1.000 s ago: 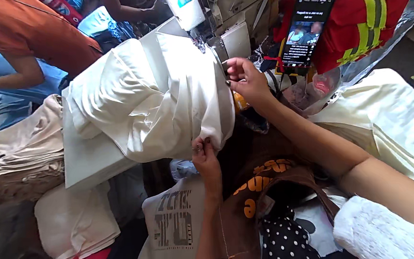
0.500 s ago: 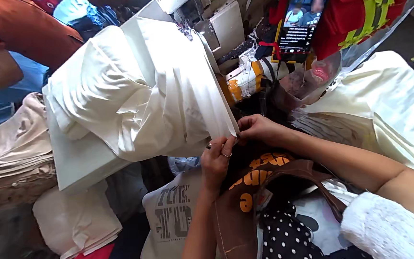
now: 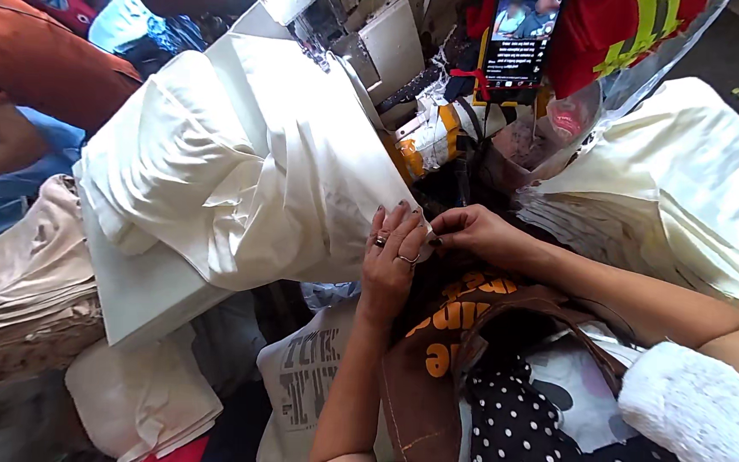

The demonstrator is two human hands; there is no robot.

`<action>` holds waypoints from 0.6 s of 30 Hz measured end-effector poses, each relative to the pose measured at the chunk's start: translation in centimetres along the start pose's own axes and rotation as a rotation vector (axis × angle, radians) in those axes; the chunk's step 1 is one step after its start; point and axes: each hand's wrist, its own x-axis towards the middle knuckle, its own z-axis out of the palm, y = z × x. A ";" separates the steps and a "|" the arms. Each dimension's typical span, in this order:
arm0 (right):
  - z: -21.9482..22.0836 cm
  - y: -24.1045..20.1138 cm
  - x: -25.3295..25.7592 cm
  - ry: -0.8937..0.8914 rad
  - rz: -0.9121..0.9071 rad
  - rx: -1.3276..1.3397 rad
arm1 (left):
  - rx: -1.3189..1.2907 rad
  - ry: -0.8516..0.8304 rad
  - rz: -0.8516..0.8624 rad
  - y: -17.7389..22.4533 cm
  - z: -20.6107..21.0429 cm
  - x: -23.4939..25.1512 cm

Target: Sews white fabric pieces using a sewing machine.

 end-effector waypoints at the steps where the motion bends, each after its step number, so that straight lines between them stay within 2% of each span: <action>1: 0.0 0.0 -0.2 0.014 -0.024 -0.020 | -0.025 -0.004 -0.009 0.5 -0.2 0.2; 6: 0.2 0.0 -0.7 0.057 -0.048 -0.012 | -0.078 -0.030 0.003 2.2 -0.6 -0.6; 13: 0.9 -0.9 -0.9 0.065 0.192 0.191 | 0.050 -0.086 0.094 1.4 0.0 -2.2; 18: 0.8 -0.7 -0.9 0.056 0.256 0.277 | 0.126 -0.094 0.140 1.2 0.8 -2.6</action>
